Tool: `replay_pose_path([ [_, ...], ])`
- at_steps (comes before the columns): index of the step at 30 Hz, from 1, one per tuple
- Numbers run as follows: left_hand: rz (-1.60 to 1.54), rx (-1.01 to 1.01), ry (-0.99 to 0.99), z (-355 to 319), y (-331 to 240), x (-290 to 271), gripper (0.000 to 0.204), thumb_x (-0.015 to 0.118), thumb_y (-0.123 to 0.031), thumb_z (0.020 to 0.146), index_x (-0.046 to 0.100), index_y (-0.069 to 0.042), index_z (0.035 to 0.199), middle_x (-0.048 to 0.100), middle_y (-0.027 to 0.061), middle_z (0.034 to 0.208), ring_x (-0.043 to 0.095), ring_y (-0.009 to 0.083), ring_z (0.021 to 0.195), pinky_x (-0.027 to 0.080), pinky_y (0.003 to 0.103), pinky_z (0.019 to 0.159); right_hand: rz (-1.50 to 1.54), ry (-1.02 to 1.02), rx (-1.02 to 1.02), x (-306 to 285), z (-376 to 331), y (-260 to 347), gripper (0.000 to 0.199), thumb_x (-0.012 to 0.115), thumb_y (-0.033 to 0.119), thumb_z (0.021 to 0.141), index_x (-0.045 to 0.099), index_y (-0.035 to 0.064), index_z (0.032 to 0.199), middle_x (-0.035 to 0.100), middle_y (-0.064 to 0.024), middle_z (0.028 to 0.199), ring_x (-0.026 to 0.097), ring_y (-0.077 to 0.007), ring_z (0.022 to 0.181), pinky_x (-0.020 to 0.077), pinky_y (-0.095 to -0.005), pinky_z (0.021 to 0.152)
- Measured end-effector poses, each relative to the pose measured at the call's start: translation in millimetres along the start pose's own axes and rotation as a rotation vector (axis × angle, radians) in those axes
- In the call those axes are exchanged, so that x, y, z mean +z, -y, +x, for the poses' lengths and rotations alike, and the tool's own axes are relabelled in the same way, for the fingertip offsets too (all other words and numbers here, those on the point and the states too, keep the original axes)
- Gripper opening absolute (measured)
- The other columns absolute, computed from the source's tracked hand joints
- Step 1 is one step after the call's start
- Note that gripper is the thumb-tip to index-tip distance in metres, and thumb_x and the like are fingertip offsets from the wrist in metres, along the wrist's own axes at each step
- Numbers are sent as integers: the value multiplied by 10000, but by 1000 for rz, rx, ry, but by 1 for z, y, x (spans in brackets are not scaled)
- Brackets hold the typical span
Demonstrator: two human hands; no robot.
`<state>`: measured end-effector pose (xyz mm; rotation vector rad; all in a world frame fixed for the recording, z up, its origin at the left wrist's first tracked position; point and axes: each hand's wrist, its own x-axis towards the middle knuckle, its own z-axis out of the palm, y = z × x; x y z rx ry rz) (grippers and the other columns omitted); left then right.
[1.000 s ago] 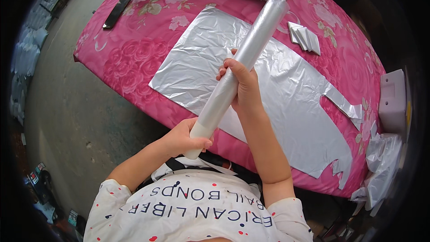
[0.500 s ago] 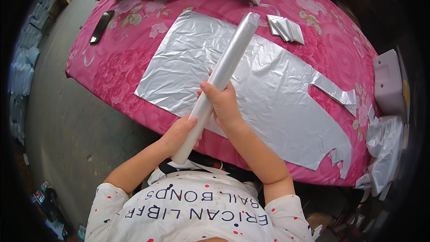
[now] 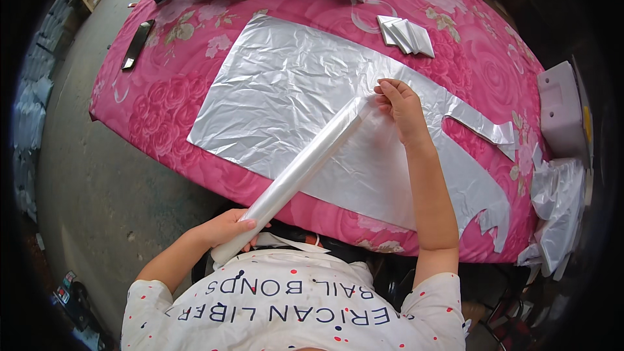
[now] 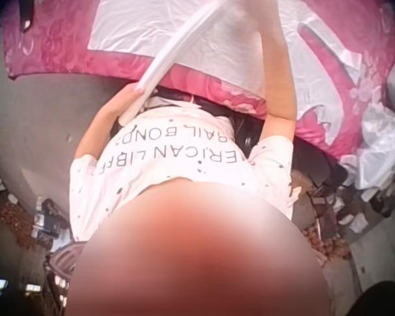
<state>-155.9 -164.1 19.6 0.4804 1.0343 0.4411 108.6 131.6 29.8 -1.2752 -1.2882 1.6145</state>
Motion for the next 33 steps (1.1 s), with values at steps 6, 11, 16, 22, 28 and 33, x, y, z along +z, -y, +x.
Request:
replay_pose_path([
  [6, 26, 38, -73, -1, -1, 7, 672, 604, -554, 792, 487, -12, 1173, 541, 31, 770, 548, 85, 628, 472, 227, 587, -221, 207, 59, -3, -6, 10, 267, 601, 280, 862, 641, 33, 956, 610, 6, 802, 488, -29, 633, 382, -176, 557],
  [11, 38, 49, -72, -2, 1, 6, 622, 601, -511, 816, 469, -24, 1180, 545, 42, 803, 542, 86, 659, 477, 230, 607, -318, 381, 174, 0, -10, 19, 251, 604, 268, 865, 639, 26, 922, 567, 17, 701, 486, -31, 592, 374, -172, 529],
  [16, 98, 82, -130, -3, 5, 9, 580, 602, -460, 835, 447, -41, 1204, 548, 47, 815, 547, 102, 663, 487, 245, 624, -283, 460, 200, 1, -11, 16, 209, 612, 233, 861, 628, 26, 889, 557, 17, 694, 499, -53, 594, 386, -192, 529],
  [22, 199, 15, -158, -8, -16, 17, 395, 603, -165, 846, 465, -33, 1193, 573, 51, 843, 567, 101, 711, 501, 270, 673, -295, 312, 108, -4, -10, 9, 179, 584, 183, 870, 620, 7, 872, 546, 10, 675, 476, -56, 585, 400, -208, 533],
  [28, 140, -48, -112, -14, -6, 4, 450, 646, -169, 806, 465, -8, 1185, 593, 56, 849, 588, 123, 758, 505, 283, 697, -446, -91, -50, -69, 26, 3, 153, 557, 157, 882, 615, 16, 865, 523, 24, 632, 448, -45, 534, 368, -206, 486],
  [33, 243, -104, 92, -38, 23, -42, 558, 739, -211, 745, 482, 19, 1184, 642, 100, 978, 611, 167, 909, 491, 301, 807, -528, -330, -144, -168, 48, -3, 177, 544, 170, 892, 624, 14, 915, 531, 15, 626, 457, -50, 512, 371, -213, 462],
])
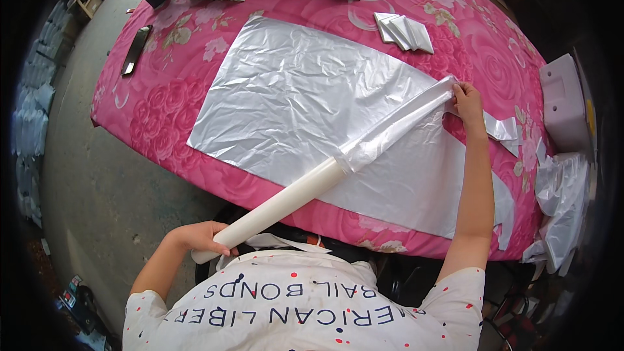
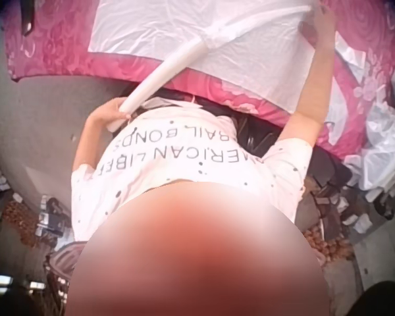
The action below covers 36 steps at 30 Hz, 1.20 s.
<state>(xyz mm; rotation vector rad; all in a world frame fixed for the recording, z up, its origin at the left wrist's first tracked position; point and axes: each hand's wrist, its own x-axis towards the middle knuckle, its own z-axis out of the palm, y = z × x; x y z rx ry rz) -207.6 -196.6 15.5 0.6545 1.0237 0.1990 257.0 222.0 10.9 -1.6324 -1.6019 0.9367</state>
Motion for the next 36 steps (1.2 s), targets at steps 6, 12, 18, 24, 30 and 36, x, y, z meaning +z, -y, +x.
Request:
replay_pose_path([
  [6, 174, -76, 110, -12, -35, -15, 457, 744, -127, 737, 553, -6, 1134, 649, 72, 1004, 601, 142, 936, 466, 286, 836, 52, 42, -43, -2, -4, 0, 165, 553, 168, 888, 622, 19, 904, 521, 23, 635, 459, -45, 544, 374, -208, 480],
  [12, 913, 283, -119, 33, -159, -4, 515, 772, -244, 644, 604, -55, 1092, 656, 124, 949, 629, 262, 868, 480, 325, 756, 62, 193, -91, 56, -28, 49, 164, 555, 160, 880, 607, 6, 862, 534, 8, 650, 481, -66, 585, 392, -229, 546],
  [18, 1294, 898, -496, 96, -206, 26, 513, 736, -188, 662, 562, -65, 1128, 576, 116, 1098, 561, 297, 1007, 459, 390, 849, 24, 337, -154, 80, -26, 64, 167, 552, 169, 876, 603, 10, 877, 538, -4, 649, 488, -80, 584, 399, -246, 550],
  [24, 1537, 954, -232, 127, -161, 39, 647, 553, -355, 821, 368, 30, 1308, 355, 180, 1375, 345, 321, 1276, 301, 425, 1043, -20, 381, -122, 88, -20, 66, 170, 555, 176, 875, 604, 13, 872, 538, 0, 650, 490, -74, 576, 409, -241, 549],
  [30, 1645, 889, -238, 132, -135, 49, 814, 344, -573, 863, 280, 68, 1361, 228, 210, 1457, 203, 306, 1368, 157, 416, 1106, -145, 157, -159, 79, -26, 73, 217, 566, 173, 864, 616, -4, 980, 629, -96, 820, 593, -180, 743, 469, -305, 696],
  [36, 1545, 803, -396, 134, -114, 82, 840, 384, -587, 844, 286, 68, 1361, 227, 206, 1458, 186, 302, 1372, 141, 420, 1108, -257, 394, -633, 79, -139, 109, 314, 614, 133, 814, 582, 25, 1108, 574, -135, 1096, 554, -277, 976, 436, -357, 861],
])
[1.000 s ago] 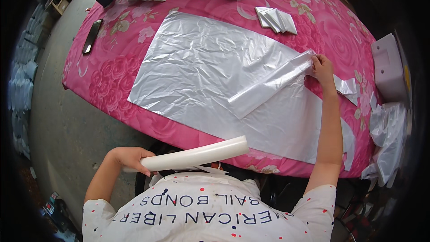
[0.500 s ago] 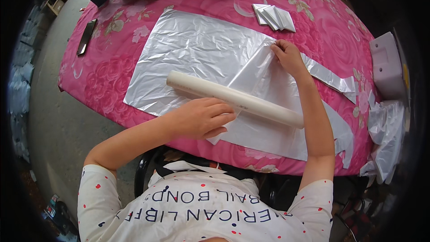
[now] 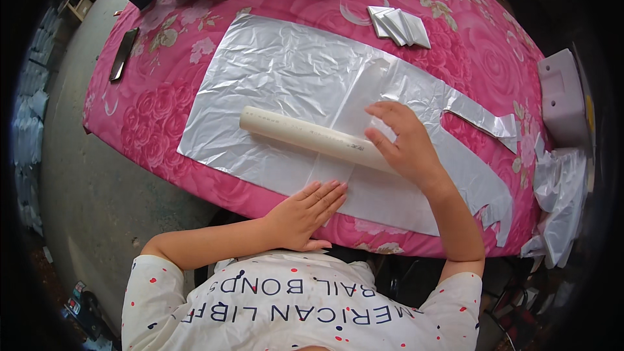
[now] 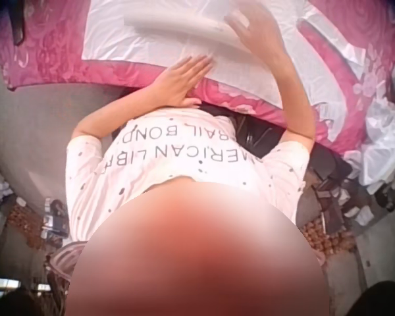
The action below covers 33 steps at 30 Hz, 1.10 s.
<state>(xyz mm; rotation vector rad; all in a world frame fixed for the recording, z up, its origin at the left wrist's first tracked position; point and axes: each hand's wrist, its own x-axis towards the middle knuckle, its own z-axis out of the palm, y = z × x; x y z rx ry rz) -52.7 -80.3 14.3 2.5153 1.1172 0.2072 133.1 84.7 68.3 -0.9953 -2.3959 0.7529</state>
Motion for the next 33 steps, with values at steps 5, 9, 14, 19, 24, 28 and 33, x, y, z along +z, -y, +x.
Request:
replay_pose_path([
  [5, 43, -52, -25, 1, -17, 8, 832, 378, -592, 847, 308, 65, 1352, 243, 208, 1450, 199, 310, 1365, 146, 423, 1104, -181, 66, -55, 32, -39, 22, 429, 650, 90, 763, 553, 60, 1180, 568, -120, 1115, 535, -299, 1005, 434, -388, 865],
  [9, 42, -55, -16, 0, -18, 7, 829, 390, -590, 848, 309, 64, 1352, 234, 209, 1453, 187, 317, 1368, 147, 427, 1102, -246, -42, -62, 22, -15, -11, 462, 656, 87, 748, 544, 68, 1195, 577, -105, 1087, 541, -282, 978, 444, -379, 846],
  [14, 24, -35, -38, -1, -16, 11, 825, 411, -585, 849, 313, 64, 1350, 220, 214, 1456, 180, 327, 1370, 148, 439, 1097, -395, -224, 40, -4, 32, -70, 451, 635, 87, 780, 539, 100, 1220, 589, -93, 1075, 546, -280, 966, 451, -374, 852],
  [19, -209, -8, -86, -7, -11, 2, 806, 488, -503, 845, 259, 65, 1369, 201, 230, 1456, 174, 343, 1368, 144, 454, 1097, -387, -222, 51, -12, 38, -81, 459, 632, 96, 788, 529, 102, 1235, 587, -94, 1093, 548, -284, 981, 443, -374, 867],
  [24, -202, -261, -268, 16, 14, -21, 799, 521, -424, 846, 202, 83, 1376, 167, 259, 1453, 158, 381, 1361, 133, 469, 1098, -378, -263, 22, -12, 36, -82, 444, 637, 91, 782, 545, 94, 1216, 587, -107, 1087, 548, -285, 982, 447, -372, 858],
  [28, -108, -377, -300, 41, 23, -12, 795, 523, -402, 844, 197, 95, 1372, 151, 261, 1456, 129, 377, 1369, 113, 469, 1102, -359, -285, 13, -15, 33, -74, 449, 650, 69, 763, 556, 85, 1202, 591, -111, 1078, 548, -284, 980, 452, -370, 849],
  [33, 66, -424, -247, 50, 20, 1, 766, 518, -388, 843, 225, 79, 1374, 153, 224, 1471, 98, 347, 1383, 66, 470, 1106, -235, -191, -18, -13, 16, -40, 456, 660, 43, 742, 564, 69, 1187, 596, -107, 1067, 550, -281, 973, 453, -370, 845],
])
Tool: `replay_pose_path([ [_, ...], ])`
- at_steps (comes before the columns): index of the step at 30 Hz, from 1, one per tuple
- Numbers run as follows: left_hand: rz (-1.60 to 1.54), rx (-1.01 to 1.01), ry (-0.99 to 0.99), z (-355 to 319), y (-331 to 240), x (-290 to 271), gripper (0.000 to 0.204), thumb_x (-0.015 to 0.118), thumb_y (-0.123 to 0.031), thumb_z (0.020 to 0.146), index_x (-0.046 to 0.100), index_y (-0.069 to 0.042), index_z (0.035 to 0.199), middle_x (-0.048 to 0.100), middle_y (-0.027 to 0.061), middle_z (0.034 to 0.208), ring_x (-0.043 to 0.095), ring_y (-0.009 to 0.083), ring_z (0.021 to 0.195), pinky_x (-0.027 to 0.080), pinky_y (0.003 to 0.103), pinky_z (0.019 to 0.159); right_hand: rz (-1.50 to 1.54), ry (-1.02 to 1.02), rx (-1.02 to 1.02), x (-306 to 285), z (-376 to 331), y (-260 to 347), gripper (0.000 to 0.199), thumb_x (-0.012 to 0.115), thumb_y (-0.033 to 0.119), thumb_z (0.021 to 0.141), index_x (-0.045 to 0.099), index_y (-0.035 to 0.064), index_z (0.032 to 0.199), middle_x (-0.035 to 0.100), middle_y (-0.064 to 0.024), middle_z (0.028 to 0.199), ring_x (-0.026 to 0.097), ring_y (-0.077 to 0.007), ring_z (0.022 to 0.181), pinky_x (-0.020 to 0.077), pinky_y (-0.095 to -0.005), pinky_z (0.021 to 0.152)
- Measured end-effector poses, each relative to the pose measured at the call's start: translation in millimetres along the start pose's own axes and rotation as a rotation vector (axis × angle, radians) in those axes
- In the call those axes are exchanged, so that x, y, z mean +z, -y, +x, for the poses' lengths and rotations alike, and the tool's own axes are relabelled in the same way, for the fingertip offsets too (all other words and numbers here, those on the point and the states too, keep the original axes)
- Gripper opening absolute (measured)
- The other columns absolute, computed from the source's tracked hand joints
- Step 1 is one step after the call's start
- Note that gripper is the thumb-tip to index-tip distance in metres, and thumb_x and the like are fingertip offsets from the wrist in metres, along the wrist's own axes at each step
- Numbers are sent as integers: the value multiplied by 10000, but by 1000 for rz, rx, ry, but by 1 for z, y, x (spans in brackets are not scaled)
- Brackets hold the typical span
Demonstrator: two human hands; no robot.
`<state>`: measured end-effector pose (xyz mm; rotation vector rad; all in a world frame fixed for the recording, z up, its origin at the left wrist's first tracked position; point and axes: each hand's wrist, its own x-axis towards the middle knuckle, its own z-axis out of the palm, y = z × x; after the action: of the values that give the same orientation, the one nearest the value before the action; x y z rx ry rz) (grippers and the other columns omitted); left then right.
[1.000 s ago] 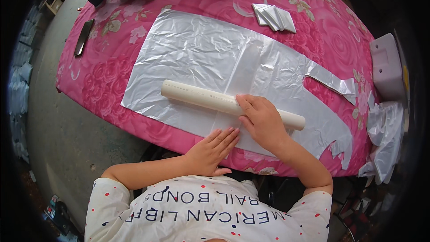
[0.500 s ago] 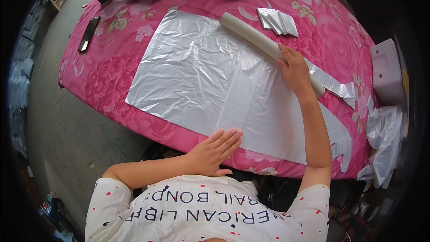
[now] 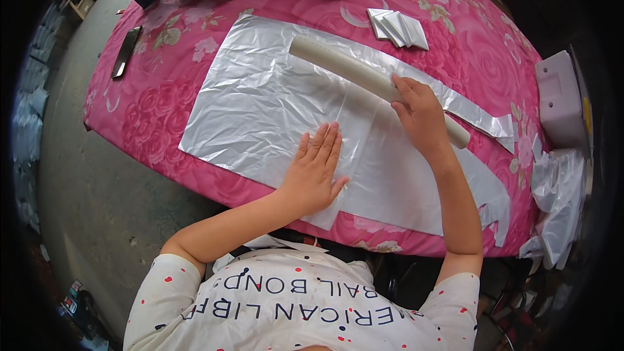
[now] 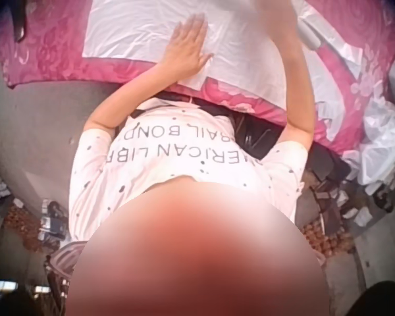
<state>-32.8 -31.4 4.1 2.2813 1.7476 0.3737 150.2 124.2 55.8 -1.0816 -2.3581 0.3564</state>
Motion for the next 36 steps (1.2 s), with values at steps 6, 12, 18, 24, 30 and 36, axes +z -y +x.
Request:
replay_pose_path([
  [6, 85, 30, 10, -1, -3, 2, 735, 499, -426, 845, 272, 15, 1386, 173, 175, 1482, 85, 328, 1389, 44, 481, 1105, 47, 128, -84, 12, -21, 16, 463, 647, 27, 725, 571, 76, 1179, 596, -102, 1084, 548, -278, 979, 436, -373, 863],
  [12, -41, 265, 164, -20, -9, -7, 814, 492, -538, 814, 282, -1, 1388, 198, 165, 1479, 129, 306, 1385, 74, 467, 1107, -46, 38, -95, 22, 3, -8, 471, 638, 40, 751, 552, 93, 1211, 591, -94, 1113, 540, -274, 1015, 419, -383, 889],
  [18, -162, 608, 344, -40, 7, -21, 744, 548, -452, 819, 322, 6, 1360, 258, 169, 1454, 234, 280, 1358, 183, 417, 1104, -190, -162, -119, 28, 20, -23, 465, 644, 43, 739, 555, 83, 1194, 595, -99, 1095, 526, -284, 1057, 390, -403, 946],
  [24, -278, 781, 123, -58, 42, -20, 460, 592, -210, 799, 496, 22, 1185, 437, 155, 1322, 430, 273, 1225, 396, 363, 991, 221, 261, -220, 25, -35, 40, 388, 573, -48, 695, 581, 0, 1080, 536, -139, 1187, 496, -325, 1111, 427, -381, 934],
  [30, -178, 910, 13, -53, 52, -23, 266, 539, -73, 791, 565, 21, 1038, 550, 137, 1164, 531, 268, 1104, 495, 321, 851, 236, 323, -283, 28, -72, 70, 445, 515, -65, 643, 566, -40, 1085, 529, -152, 1194, 490, -324, 1125, 426, -377, 937],
  [36, -660, 649, 3, -43, 40, -35, 347, 645, -141, 731, 565, 14, 1031, 563, 129, 1148, 550, 265, 1083, 499, 328, 830, 196, 256, -203, 31, -77, 78, 438, 539, -50, 657, 572, -26, 1093, 548, -135, 1172, 511, -308, 1095, 445, -368, 908],
])
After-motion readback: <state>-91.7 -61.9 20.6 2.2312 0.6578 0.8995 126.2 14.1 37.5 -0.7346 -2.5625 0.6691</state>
